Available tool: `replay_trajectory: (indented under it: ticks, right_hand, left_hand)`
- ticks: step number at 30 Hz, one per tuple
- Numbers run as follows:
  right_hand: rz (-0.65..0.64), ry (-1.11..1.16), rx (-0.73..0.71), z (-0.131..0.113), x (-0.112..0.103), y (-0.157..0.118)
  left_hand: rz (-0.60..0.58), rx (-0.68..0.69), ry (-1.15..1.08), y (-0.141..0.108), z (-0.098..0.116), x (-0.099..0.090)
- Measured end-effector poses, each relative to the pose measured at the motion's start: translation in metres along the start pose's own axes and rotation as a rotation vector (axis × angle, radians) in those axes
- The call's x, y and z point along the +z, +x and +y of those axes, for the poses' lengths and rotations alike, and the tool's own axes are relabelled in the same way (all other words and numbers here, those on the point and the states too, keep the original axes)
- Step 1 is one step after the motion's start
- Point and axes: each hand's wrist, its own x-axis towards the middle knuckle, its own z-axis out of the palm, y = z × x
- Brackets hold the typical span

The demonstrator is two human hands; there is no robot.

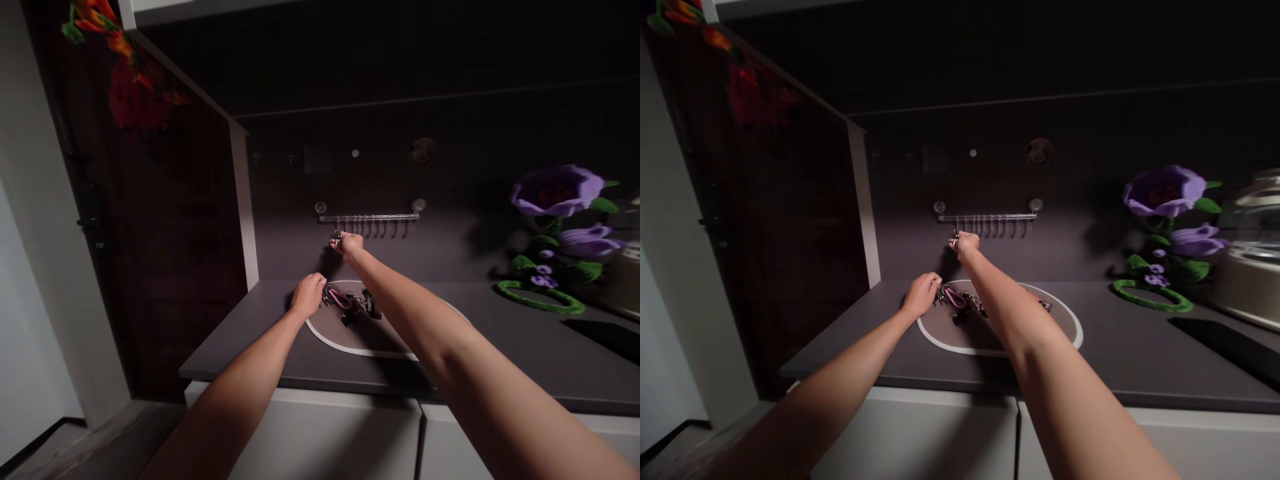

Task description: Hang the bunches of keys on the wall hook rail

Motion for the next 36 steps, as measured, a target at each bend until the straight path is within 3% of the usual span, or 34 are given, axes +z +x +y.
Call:
replay_trajectory:
  ticks: [12, 19, 26, 33, 36]
  right_hand:
    - [-0.084, -0.104, -0.041, 0.006, -0.019, -0.004]
    - [-0.133, -0.199, 0.004, 0.001, -0.029, -0.020]
    - [-0.102, -0.216, 0.064, -0.001, -0.039, -0.041]
    - [-0.258, -0.304, 0.045, 0.012, -0.059, -0.068]
    - [-0.320, -0.421, -0.062, 0.027, -0.068, -0.076]
  left_hand:
    - [0.017, -0.032, 0.025, 0.003, -0.007, 0.003]
    - [0.031, -0.046, 0.015, 0.004, -0.011, 0.002]
    - [0.015, -0.037, -0.023, 0.004, -0.015, 0.002]
    - [-0.004, -0.045, -0.045, 0.006, -0.020, 0.003]
    - [-0.025, -0.071, -0.025, 0.006, -0.023, 0.002]
